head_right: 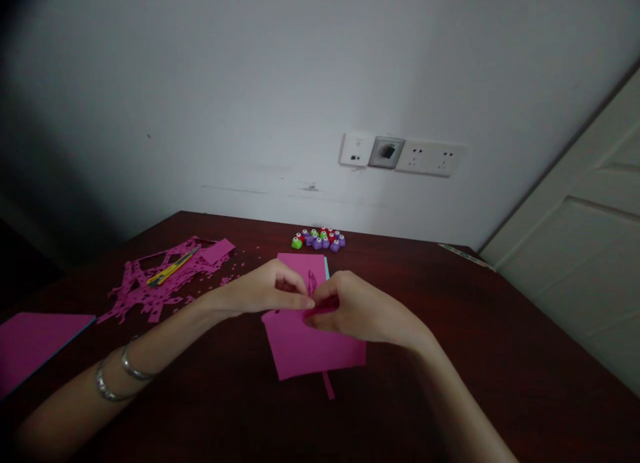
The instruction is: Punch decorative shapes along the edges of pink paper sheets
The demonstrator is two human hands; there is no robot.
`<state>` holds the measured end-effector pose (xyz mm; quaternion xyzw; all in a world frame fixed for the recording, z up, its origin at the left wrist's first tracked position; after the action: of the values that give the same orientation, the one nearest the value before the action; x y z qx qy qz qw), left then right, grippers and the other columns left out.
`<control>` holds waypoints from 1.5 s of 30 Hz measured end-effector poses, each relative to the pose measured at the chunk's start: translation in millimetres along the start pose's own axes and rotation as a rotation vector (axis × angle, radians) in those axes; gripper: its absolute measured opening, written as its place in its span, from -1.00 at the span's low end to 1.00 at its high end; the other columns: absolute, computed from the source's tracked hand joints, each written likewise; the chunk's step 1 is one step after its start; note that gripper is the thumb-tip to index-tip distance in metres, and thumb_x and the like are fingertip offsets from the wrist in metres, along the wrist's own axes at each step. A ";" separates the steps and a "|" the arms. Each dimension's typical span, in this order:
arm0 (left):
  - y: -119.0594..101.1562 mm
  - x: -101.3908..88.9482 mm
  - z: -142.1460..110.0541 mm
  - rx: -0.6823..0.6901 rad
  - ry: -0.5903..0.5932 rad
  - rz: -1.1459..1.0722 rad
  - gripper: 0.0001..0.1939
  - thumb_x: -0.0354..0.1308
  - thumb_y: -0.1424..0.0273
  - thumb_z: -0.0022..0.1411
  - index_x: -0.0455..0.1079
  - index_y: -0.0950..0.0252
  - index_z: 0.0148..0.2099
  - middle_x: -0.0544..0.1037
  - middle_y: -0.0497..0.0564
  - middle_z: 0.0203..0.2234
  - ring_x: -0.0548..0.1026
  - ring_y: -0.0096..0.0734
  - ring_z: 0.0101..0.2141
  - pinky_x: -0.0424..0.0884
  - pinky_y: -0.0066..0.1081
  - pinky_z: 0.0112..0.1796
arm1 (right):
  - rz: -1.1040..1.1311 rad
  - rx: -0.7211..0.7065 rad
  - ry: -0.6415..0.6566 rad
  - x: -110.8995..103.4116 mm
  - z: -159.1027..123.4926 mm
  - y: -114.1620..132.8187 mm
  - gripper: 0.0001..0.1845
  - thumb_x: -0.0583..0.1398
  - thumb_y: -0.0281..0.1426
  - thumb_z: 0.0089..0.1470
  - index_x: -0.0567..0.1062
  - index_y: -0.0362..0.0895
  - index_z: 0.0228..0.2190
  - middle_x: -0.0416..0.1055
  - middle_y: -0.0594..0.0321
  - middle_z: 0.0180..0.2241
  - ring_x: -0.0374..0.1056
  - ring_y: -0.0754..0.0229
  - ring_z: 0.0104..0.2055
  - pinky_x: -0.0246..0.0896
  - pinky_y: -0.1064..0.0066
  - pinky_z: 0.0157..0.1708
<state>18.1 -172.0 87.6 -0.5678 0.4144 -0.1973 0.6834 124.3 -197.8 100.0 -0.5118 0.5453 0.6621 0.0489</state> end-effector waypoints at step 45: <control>1.4 -13.8 -7.9 -0.040 0.036 -0.023 -0.80 0.25 0.27 -0.02 0.47 0.33 -0.42 0.44 -0.09 -0.57 0.28 -0.60 -0.53 0.18 -0.52 -0.47 | 0.136 -0.040 0.042 -1.5 -1.8 3.8 -0.67 0.18 -0.16 -0.03 0.53 -0.19 -0.47 0.20 0.38 -0.62 -0.01 0.38 -0.56 -0.11 0.52 -0.59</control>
<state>3.6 -166.2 91.0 -0.5824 0.4239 -0.2068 0.6620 123.8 -200.0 103.8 -0.4884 0.5661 0.6638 -0.0178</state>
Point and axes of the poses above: each hand's wrist, its own z-axis towards the middle knuckle, its own x-axis out of the palm, y = z × x, the point moved 6 cm from there along z, towards the middle knuckle
